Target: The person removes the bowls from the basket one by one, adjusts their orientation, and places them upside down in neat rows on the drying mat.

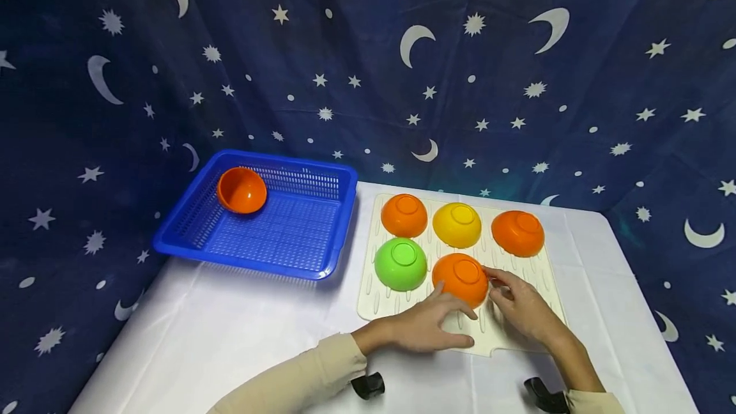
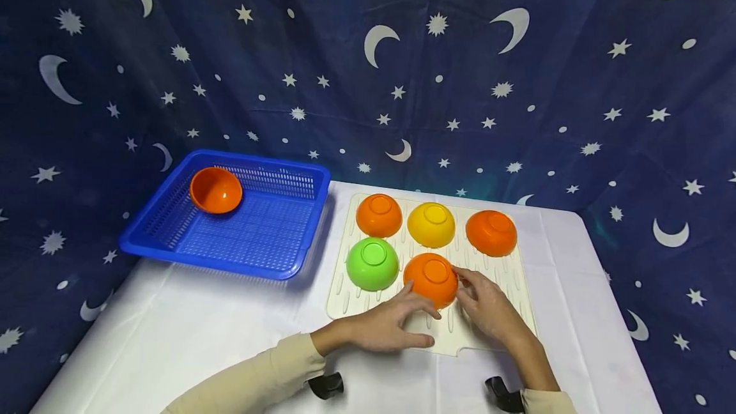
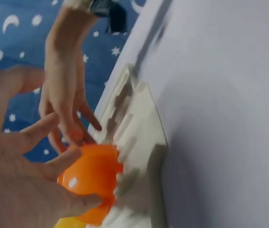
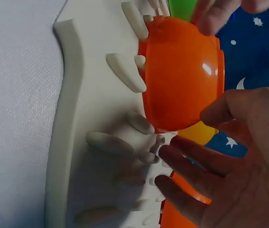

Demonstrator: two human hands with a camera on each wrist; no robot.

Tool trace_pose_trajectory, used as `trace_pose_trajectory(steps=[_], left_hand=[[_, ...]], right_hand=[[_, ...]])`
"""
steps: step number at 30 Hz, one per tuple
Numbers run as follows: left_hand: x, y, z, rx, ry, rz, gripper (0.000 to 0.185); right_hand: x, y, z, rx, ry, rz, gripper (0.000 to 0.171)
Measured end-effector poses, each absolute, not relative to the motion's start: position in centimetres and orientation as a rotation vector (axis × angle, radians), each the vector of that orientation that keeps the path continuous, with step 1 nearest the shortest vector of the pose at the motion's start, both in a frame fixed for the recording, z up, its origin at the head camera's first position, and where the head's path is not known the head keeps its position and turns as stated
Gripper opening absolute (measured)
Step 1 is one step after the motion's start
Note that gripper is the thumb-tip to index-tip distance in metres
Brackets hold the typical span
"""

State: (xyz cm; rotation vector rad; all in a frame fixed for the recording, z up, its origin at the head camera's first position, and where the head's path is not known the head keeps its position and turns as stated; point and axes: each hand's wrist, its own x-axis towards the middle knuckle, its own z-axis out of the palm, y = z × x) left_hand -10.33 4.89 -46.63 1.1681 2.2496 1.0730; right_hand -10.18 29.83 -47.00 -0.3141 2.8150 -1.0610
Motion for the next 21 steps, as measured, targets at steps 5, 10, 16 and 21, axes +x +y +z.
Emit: trace_pose_trajectory(steps=[5, 10, 16, 21], left_hand=[[-9.3, 3.2, -46.1, 1.256, 2.398, 0.997, 0.038], [-7.6, 0.3, -45.6, 1.503, 2.496, 0.780, 0.031], [-6.8, -3.6, -45.5, 1.512, 2.574, 0.789, 0.023], [-7.0, -7.0, -44.2, 1.505, 2.694, 0.883, 0.019]], right_hand=[[-9.1, 30.2, -47.6, -0.312, 2.822, -1.028, 0.059], [-8.0, 30.8, -48.0, -0.325, 2.843, -1.096, 0.059], [-6.7, 32.7, -48.3, -0.333, 3.001, -0.980, 0.044], [-6.0, 35.3, -49.3, -0.388, 3.236, -0.676, 0.044]])
